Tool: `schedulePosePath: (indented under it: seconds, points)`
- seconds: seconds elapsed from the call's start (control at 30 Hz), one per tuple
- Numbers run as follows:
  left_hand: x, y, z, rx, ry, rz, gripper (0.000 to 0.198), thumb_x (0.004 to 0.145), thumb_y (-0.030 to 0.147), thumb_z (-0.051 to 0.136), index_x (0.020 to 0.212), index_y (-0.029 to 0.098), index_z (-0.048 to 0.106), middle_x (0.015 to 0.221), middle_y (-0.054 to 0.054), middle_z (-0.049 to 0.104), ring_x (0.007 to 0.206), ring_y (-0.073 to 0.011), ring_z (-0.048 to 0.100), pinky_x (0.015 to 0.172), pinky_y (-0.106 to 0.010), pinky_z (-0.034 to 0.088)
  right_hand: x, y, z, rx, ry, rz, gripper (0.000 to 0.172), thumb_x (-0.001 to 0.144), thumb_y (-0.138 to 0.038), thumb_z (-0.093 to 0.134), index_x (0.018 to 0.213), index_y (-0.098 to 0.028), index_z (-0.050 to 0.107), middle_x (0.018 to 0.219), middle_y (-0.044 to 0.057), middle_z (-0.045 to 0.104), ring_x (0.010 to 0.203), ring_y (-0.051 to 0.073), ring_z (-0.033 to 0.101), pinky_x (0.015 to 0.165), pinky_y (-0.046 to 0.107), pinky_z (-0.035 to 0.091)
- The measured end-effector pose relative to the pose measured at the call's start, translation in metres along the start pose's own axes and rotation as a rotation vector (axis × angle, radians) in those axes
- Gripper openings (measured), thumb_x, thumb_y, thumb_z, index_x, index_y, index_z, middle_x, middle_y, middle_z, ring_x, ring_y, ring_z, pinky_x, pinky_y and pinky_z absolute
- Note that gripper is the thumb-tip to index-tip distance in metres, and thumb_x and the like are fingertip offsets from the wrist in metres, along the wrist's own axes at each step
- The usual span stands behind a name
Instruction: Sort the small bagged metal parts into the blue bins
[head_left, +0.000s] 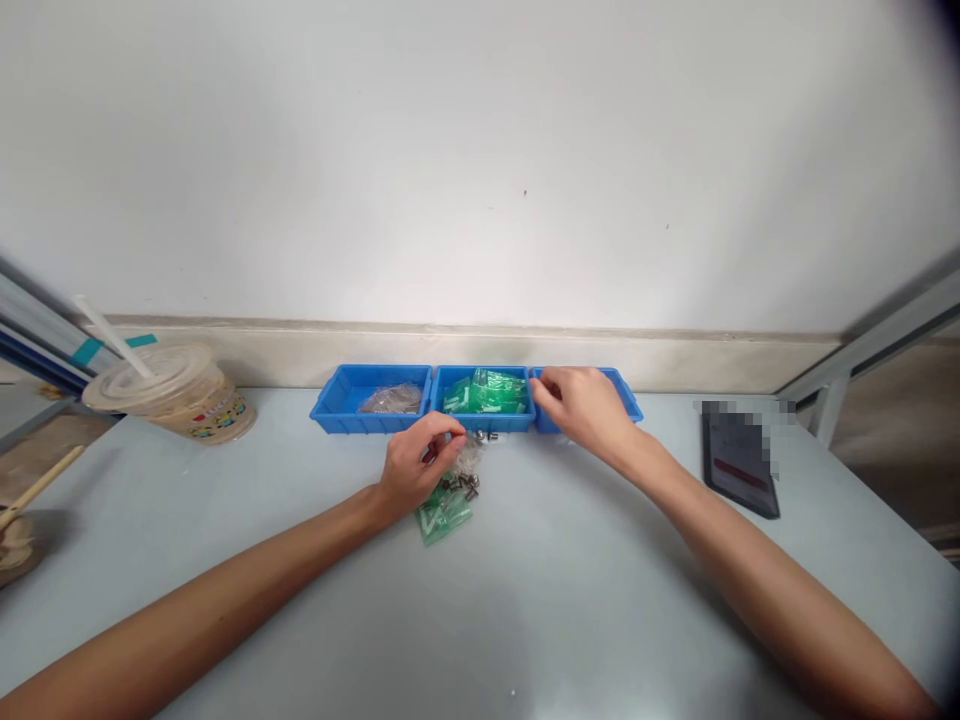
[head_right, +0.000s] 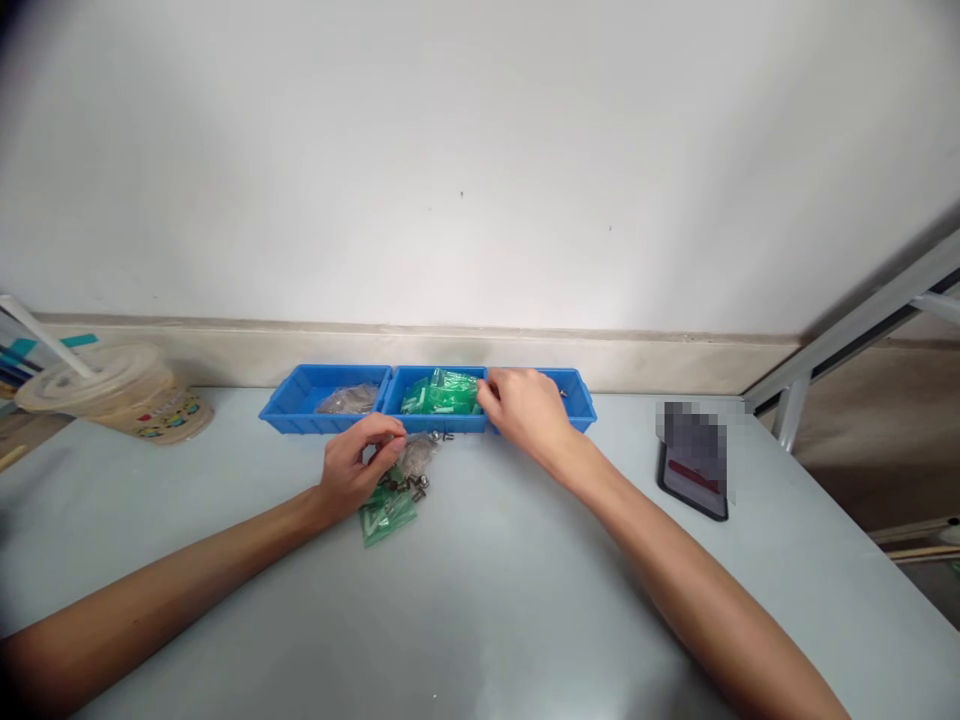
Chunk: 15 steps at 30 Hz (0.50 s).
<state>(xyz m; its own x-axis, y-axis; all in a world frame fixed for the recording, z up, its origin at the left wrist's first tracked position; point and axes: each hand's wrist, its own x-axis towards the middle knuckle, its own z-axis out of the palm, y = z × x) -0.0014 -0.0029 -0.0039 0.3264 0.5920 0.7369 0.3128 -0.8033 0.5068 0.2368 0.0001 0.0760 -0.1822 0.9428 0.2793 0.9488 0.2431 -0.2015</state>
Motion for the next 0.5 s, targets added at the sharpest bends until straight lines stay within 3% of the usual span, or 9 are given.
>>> schedulePosePath:
  seconds: [0.13,0.2,0.33,0.5]
  points:
    - [-0.001,-0.002,0.0,0.012,0.01,0.002,0.006,0.09,0.017,0.054,0.09,0.017,0.06,0.075,-0.002,0.063,0.063,-0.0106,0.058,0.056,-0.02,0.045,0.001,0.012,-0.002,-0.237,-0.077,-0.019,0.017,0.09,-0.025,0.049,0.09,-0.015,0.063,0.086,0.009,0.066,0.063,0.018,0.057,0.052,0.028,0.021]
    - [-0.001,-0.002,0.001,0.024,0.033,-0.003,0.006,0.09,0.018,0.054,0.089,0.017,0.06,0.076,-0.002,0.063,0.065,-0.0111,0.059,0.059,-0.021,0.046,-0.001,0.008,0.0,-0.218,-0.101,-0.102,0.019,0.09,-0.025,0.051,0.103,-0.015,0.061,0.096,0.01,0.066,0.069,0.019,0.059,0.053,0.027,0.024]
    - [-0.002,-0.003,0.001,0.034,0.07,-0.049,0.007,0.09,0.018,0.054,0.093,0.018,0.06,0.077,-0.001,0.063,0.062,-0.0098,0.058,0.059,-0.021,0.046,-0.012,-0.013,0.011,-0.049,-0.2,-0.319,0.015,0.093,-0.027,0.051,0.098,-0.018,0.063,0.088,0.005,0.067,0.074,0.018,0.061,0.057,0.026,0.03]
    - [-0.003,-0.004,0.0,0.035,0.092,-0.092,0.008,0.09,0.02,0.053,0.094,0.017,0.06,0.081,-0.002,0.065,0.062,-0.0095,0.059,0.061,-0.021,0.047,-0.027,-0.035,0.032,-0.017,-0.207,-0.402,0.019,0.093,-0.017,0.047,0.101,-0.017,0.064,0.09,0.005,0.065,0.068,0.015,0.059,0.053,0.027,0.027]
